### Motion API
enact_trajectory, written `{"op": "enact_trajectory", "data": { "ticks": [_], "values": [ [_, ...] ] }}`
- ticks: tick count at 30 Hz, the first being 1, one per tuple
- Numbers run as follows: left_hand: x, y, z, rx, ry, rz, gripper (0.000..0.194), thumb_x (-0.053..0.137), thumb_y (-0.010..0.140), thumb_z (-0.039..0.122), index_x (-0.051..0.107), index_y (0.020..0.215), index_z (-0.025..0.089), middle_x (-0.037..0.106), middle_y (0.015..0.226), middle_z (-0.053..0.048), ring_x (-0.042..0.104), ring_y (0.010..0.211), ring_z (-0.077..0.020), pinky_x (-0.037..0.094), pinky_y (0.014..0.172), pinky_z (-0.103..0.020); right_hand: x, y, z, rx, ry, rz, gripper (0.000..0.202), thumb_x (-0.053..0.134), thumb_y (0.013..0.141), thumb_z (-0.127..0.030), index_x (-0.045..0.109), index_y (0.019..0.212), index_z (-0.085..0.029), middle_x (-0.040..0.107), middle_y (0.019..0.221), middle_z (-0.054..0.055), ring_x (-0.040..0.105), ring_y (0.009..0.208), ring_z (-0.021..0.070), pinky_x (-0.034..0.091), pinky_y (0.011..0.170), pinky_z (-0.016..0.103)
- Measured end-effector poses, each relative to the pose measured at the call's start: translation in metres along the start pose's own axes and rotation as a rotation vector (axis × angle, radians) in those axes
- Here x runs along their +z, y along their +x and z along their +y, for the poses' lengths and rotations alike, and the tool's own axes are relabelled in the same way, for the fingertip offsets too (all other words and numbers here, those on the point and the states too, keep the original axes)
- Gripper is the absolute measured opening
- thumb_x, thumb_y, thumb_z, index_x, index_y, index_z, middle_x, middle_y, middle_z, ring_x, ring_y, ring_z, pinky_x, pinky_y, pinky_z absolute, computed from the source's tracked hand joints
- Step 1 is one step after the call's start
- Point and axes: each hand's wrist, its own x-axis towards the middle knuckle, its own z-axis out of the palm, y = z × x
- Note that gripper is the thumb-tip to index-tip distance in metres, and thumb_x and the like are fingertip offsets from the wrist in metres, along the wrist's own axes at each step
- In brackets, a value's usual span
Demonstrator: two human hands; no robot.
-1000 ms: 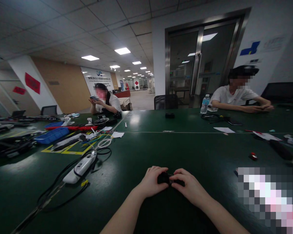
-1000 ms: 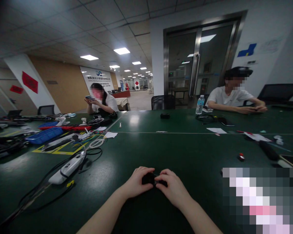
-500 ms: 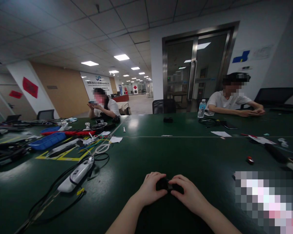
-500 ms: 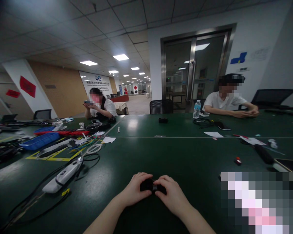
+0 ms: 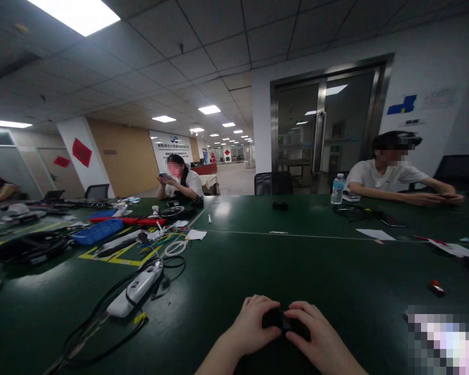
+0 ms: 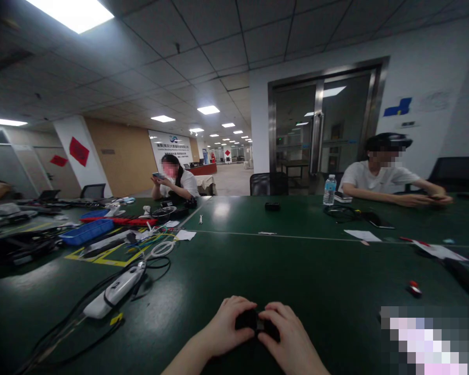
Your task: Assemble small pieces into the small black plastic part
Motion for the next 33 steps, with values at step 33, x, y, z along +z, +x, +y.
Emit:
{"op": "enact_trajectory", "data": {
  "ticks": [33],
  "values": [
    [0.000, -0.001, 0.003, -0.006, 0.002, 0.002, 0.047, 0.063, 0.071, 0.023, 0.054, 0.117, 0.027, 0.054, 0.117, -0.003, 0.045, 0.110, -0.0230, 0.033, 0.096, -0.036, -0.003, -0.002, -0.008, -0.048, -0.002, -0.035, 0.025, 0.055, 0.077, -0.022, 0.064, 0.100, -0.027, 0.061, 0.101, 0.002, 0.053, 0.095, 0.0208, 0.041, 0.083, 0.031]
  ]
}}
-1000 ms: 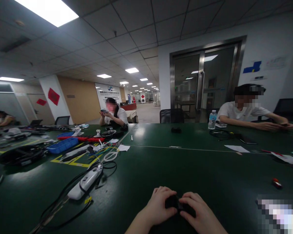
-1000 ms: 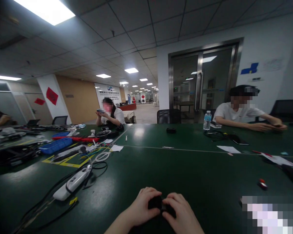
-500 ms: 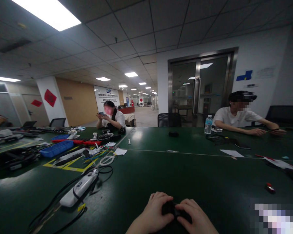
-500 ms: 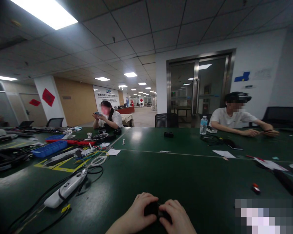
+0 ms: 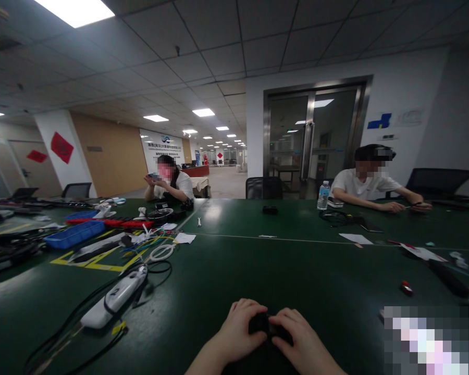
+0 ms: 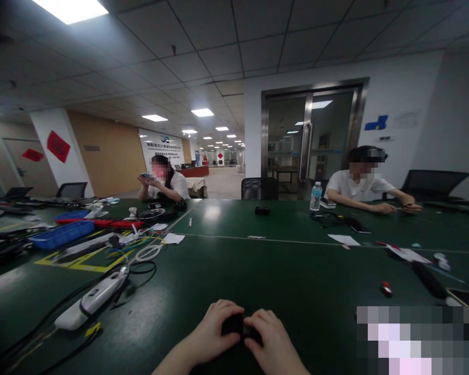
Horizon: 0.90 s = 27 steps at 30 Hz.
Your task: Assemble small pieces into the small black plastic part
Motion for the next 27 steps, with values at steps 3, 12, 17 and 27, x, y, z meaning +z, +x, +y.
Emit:
{"op": "enact_trajectory", "data": {
  "ticks": [3, 12, 17, 27],
  "values": [
    [-0.001, 0.000, 0.000, 0.005, -0.002, 0.001, 0.051, 0.064, 0.070, 0.023, 0.052, 0.119, 0.026, 0.054, 0.118, -0.003, 0.045, 0.110, -0.0229, 0.032, 0.097, -0.036, -0.001, 0.000, -0.001, 0.008, 0.010, -0.012, 0.022, 0.054, 0.078, -0.023, 0.065, 0.098, -0.028, 0.061, 0.101, 0.002, 0.053, 0.095, 0.0209, 0.041, 0.083, 0.032],
    [0.000, -0.001, -0.002, 0.010, -0.017, -0.001, 0.050, 0.063, 0.073, 0.025, 0.050, 0.121, 0.026, 0.055, 0.118, -0.003, 0.046, 0.111, -0.0229, 0.030, 0.098, -0.037, 0.002, 0.000, 0.003, 0.013, 0.007, -0.007, 0.023, 0.055, 0.079, -0.025, 0.064, 0.100, -0.029, 0.061, 0.100, 0.001, 0.054, 0.094, 0.0204, 0.041, 0.082, 0.032],
    [0.001, -0.002, -0.003, 0.013, -0.019, 0.018, 0.050, 0.064, 0.072, 0.027, 0.050, 0.121, 0.027, 0.056, 0.117, -0.003, 0.046, 0.110, -0.0226, 0.031, 0.097, -0.037, 0.002, 0.000, 0.005, 0.002, 0.003, -0.011, 0.024, 0.055, 0.079, -0.025, 0.064, 0.101, -0.029, 0.061, 0.102, 0.001, 0.054, 0.094, 0.0206, 0.042, 0.082, 0.033],
    [0.001, -0.001, -0.002, 0.027, -0.009, 0.031, 0.053, 0.068, 0.070, 0.030, 0.050, 0.120, 0.027, 0.055, 0.117, -0.002, 0.047, 0.109, -0.0218, 0.030, 0.097, -0.036, 0.005, 0.003, 0.013, 0.006, -0.003, -0.030, 0.023, 0.054, 0.080, -0.028, 0.065, 0.101, -0.029, 0.061, 0.105, 0.003, 0.055, 0.098, 0.0223, 0.042, 0.086, 0.034]
  ]
}}
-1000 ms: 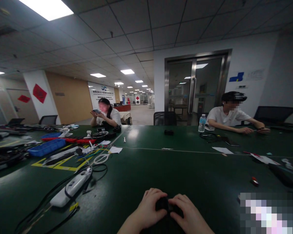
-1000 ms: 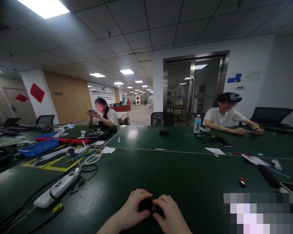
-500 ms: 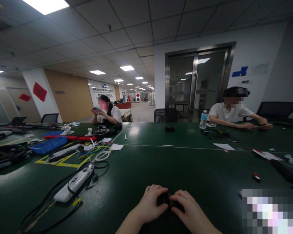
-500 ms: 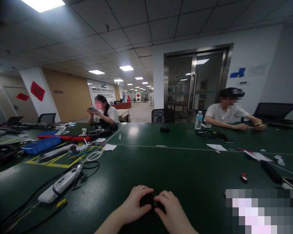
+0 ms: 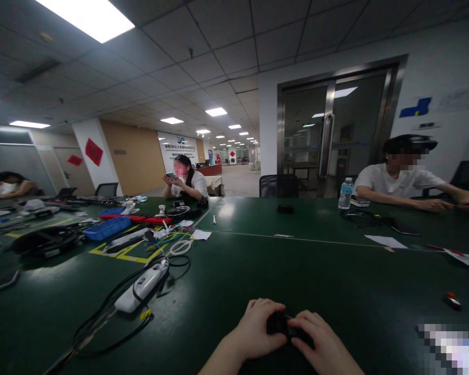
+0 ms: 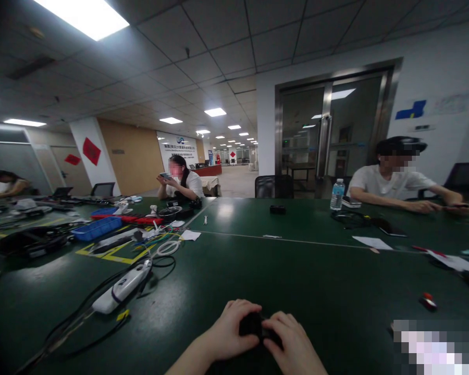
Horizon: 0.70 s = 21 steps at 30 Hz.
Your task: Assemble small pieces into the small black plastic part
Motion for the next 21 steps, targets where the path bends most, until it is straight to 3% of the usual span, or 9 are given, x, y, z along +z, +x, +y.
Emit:
{"op": "enact_trajectory", "data": {
  "ticks": [7, 21],
  "values": [
    [-0.002, 0.000, -0.001, -0.016, 0.000, -0.041, 0.046, 0.063, 0.075, 0.028, 0.051, 0.119, 0.028, 0.055, 0.118, -0.001, 0.046, 0.111, -0.0214, 0.030, 0.098, -0.036, -0.003, 0.000, -0.006, 0.006, -0.013, 0.007, 0.024, 0.054, 0.080, -0.027, 0.065, 0.101, -0.027, 0.061, 0.104, 0.003, 0.055, 0.097, 0.0212, 0.043, 0.084, 0.032],
    [0.000, 0.000, -0.003, 0.005, 0.007, -0.008, 0.045, 0.064, 0.073, 0.023, 0.053, 0.117, 0.026, 0.058, 0.116, -0.002, 0.048, 0.109, -0.0216, 0.031, 0.098, -0.036, -0.009, -0.004, -0.019, 0.004, -0.030, 0.025, 0.025, 0.054, 0.079, -0.023, 0.064, 0.101, -0.028, 0.061, 0.100, 0.002, 0.054, 0.093, 0.0206, 0.042, 0.081, 0.033]
  ]
}}
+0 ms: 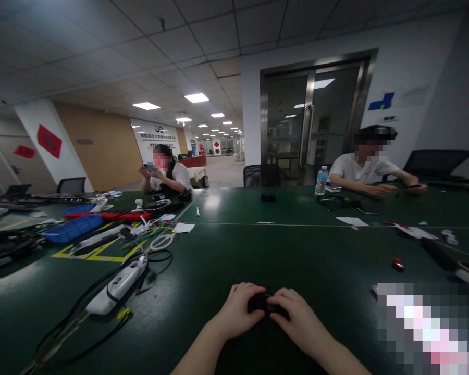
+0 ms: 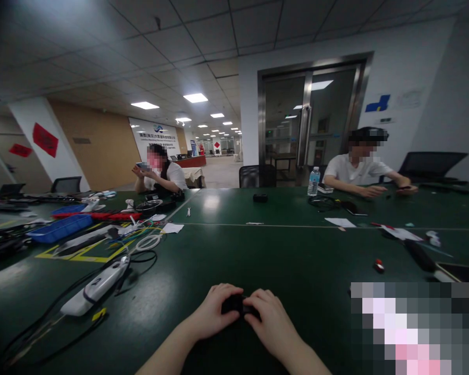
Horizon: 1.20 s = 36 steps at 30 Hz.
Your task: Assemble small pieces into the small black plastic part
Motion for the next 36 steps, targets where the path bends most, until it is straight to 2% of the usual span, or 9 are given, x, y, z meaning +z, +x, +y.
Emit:
{"op": "enact_trajectory", "data": {
  "ticks": [7, 15, 22, 30, 36],
  "values": [
    [0.001, 0.000, -0.001, 0.010, 0.010, 0.002, 0.045, 0.064, 0.073, 0.022, 0.053, 0.116, 0.025, 0.058, 0.114, -0.002, 0.049, 0.108, -0.0218, 0.031, 0.097, -0.036, 0.001, 0.000, 0.001, -0.013, 0.008, 0.032, 0.022, 0.056, 0.079, -0.022, 0.064, 0.099, -0.027, 0.062, 0.099, 0.001, 0.054, 0.094, 0.0206, 0.041, 0.083, 0.034],
    [-0.001, 0.001, 0.002, -0.009, 0.020, -0.023, 0.045, 0.064, 0.073, 0.024, 0.053, 0.116, 0.025, 0.058, 0.115, -0.002, 0.048, 0.108, -0.0227, 0.031, 0.097, -0.037, -0.007, -0.002, 0.002, 0.068, 0.199, 0.137, 0.024, 0.055, 0.080, -0.028, 0.063, 0.102, -0.027, 0.064, 0.100, 0.002, 0.057, 0.094, 0.0208, 0.045, 0.084, 0.034],
    [-0.002, 0.002, 0.001, -0.018, 0.019, -0.039, 0.047, 0.065, 0.072, 0.024, 0.053, 0.118, 0.026, 0.057, 0.116, -0.002, 0.047, 0.110, -0.0231, 0.029, 0.098, -0.038, -0.013, 0.001, 0.012, 0.114, 0.301, 0.280, 0.033, 0.056, 0.078, -0.034, 0.059, 0.110, -0.026, 0.064, 0.103, 0.002, 0.058, 0.093, 0.0203, 0.044, 0.087, 0.037],
    [-0.003, 0.001, 0.002, -0.021, 0.007, -0.037, 0.048, 0.066, 0.072, 0.022, 0.052, 0.118, 0.027, 0.057, 0.116, -0.001, 0.047, 0.110, -0.0220, 0.029, 0.099, -0.038, -0.023, 0.000, 0.017, 0.164, 0.371, 0.348, 0.036, 0.057, 0.077, -0.039, 0.060, 0.110, -0.025, 0.065, 0.103, 0.003, 0.058, 0.093, 0.0208, 0.045, 0.087, 0.038],
    [-0.003, 0.001, 0.003, -0.022, 0.032, -0.040, 0.047, 0.065, 0.073, 0.023, 0.052, 0.119, 0.026, 0.056, 0.119, -0.003, 0.046, 0.112, -0.0231, 0.028, 0.100, -0.039, -0.032, 0.002, 0.015, 0.200, 0.575, 0.455, 0.044, 0.062, 0.070, -0.046, 0.061, 0.106, -0.022, 0.066, 0.099, 0.005, 0.060, 0.092, 0.0227, 0.048, 0.082, 0.038]
  ]
}}
